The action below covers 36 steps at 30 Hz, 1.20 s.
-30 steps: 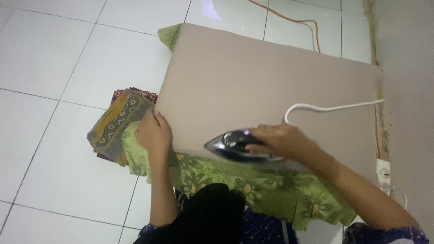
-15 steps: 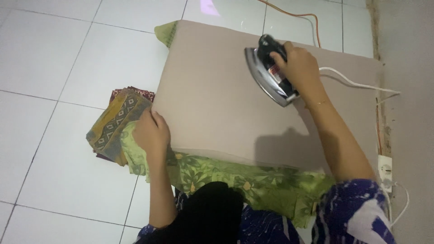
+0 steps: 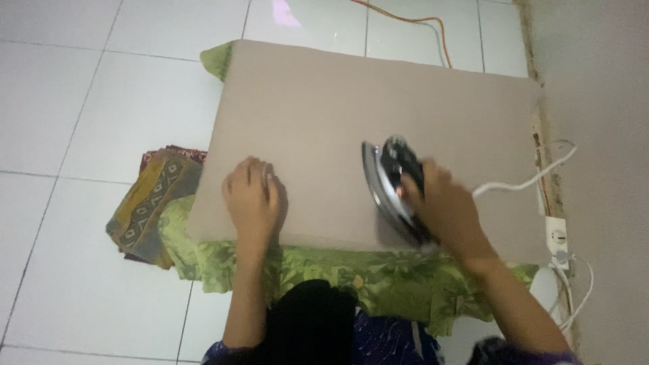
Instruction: Ironing a light-colored fabric pillowcase on a flat surface.
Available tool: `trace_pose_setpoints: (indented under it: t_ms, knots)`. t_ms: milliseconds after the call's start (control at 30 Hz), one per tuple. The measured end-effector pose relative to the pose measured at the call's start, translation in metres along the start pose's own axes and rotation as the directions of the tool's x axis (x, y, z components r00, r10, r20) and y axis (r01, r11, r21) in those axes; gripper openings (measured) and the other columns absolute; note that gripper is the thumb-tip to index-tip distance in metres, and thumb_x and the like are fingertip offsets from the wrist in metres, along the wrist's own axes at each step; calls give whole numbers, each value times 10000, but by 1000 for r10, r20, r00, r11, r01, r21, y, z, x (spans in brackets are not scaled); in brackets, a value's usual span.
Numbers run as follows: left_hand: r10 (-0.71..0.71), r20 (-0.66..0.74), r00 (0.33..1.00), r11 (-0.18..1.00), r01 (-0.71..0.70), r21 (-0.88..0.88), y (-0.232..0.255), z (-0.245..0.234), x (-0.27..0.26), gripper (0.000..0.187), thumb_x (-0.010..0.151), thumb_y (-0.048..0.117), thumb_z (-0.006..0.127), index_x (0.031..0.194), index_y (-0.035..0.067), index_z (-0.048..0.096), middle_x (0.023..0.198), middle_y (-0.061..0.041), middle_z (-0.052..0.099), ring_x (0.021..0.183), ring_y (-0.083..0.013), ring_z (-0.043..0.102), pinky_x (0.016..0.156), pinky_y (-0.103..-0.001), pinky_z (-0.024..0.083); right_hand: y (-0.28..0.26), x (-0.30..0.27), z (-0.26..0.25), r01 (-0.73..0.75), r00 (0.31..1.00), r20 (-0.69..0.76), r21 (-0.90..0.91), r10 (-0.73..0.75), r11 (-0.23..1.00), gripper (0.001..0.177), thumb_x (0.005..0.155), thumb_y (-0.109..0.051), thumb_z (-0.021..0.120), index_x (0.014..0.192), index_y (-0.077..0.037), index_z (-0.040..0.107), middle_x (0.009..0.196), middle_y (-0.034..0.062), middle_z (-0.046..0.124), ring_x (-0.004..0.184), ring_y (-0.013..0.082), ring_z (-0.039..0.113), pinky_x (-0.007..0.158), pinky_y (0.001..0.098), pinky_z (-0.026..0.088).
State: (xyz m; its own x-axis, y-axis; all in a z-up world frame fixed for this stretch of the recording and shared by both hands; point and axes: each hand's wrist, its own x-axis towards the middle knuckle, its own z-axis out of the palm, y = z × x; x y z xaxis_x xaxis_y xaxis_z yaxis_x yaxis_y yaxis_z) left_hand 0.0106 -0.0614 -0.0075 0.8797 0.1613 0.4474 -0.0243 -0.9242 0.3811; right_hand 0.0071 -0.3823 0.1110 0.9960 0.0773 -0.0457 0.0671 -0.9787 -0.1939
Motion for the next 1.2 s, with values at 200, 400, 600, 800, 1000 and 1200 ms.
trace_pose_setpoints:
  t_ms: [200, 400, 600, 800, 1000, 1200]
  knots:
    - [102, 65, 993, 973, -86, -212, 25, -9, 17, 281, 994, 174, 563, 1185, 6, 684, 1322, -187, 645, 1276, -339, 571, 1138, -533, 359, 8, -65, -6, -169, 966, 207, 51, 156, 984, 523, 978, -516, 468, 1221, -62, 559, 821, 146, 709, 614, 282, 721, 517, 426, 591]
    - [107, 61, 992, 981, -95, -168, 15, -8, 14, 286, 1001, 169, 567, 1169, -30, 684, 1298, -188, 651, 1211, -358, 600, 1123, -513, 377, 28, -25, 0, -57, 980, 195, 50, 46, 997, 531, 976, -528, 478, 1264, -95, 587, 878, 126, 702, 630, 247, 714, 513, 382, 591]
    - [131, 45, 990, 973, -120, -195, 9, -15, 8, 241, 978, 150, 578, 1131, 10, 699, 1287, -173, 665, 1195, -366, 611, 1110, -519, 392, 41, 97, -5, 99, 995, -15, 156, -98, 983, 439, 982, -490, 604, 1137, -87, 688, 854, 140, 723, 684, 246, 706, 619, 403, 573]
    - [139, 4, 990, 965, -134, -226, 5, -28, 7, 234, 976, 119, 603, 1144, -17, 692, 1255, -191, 672, 1177, -375, 626, 1060, -487, 465, 69, 189, 5, 74, 977, -208, 165, -39, 983, 430, 1016, -454, 644, 1075, -30, 677, 829, 201, 717, 732, 346, 719, 691, 467, 575]
    - [86, -8, 996, 954, -85, -287, 7, -32, 7, 225, 977, 111, 605, 1132, -6, 717, 1237, -181, 681, 1182, -370, 634, 1027, -462, 495, 101, 168, 14, -85, 954, -266, 206, 140, 975, 419, 1057, -395, 630, 1120, 20, 629, 801, 219, 695, 691, 357, 685, 624, 478, 548]
    - [90, 50, 995, 911, -62, -407, 24, -17, 4, 228, 998, 110, 583, 1154, 5, 711, 1281, -175, 671, 1230, -355, 622, 1053, -462, 482, 94, 44, -8, -189, 973, 66, 784, 223, 591, 299, 1023, -276, 611, 1054, 19, 576, 697, 68, 635, 520, 146, 586, 482, 324, 500]
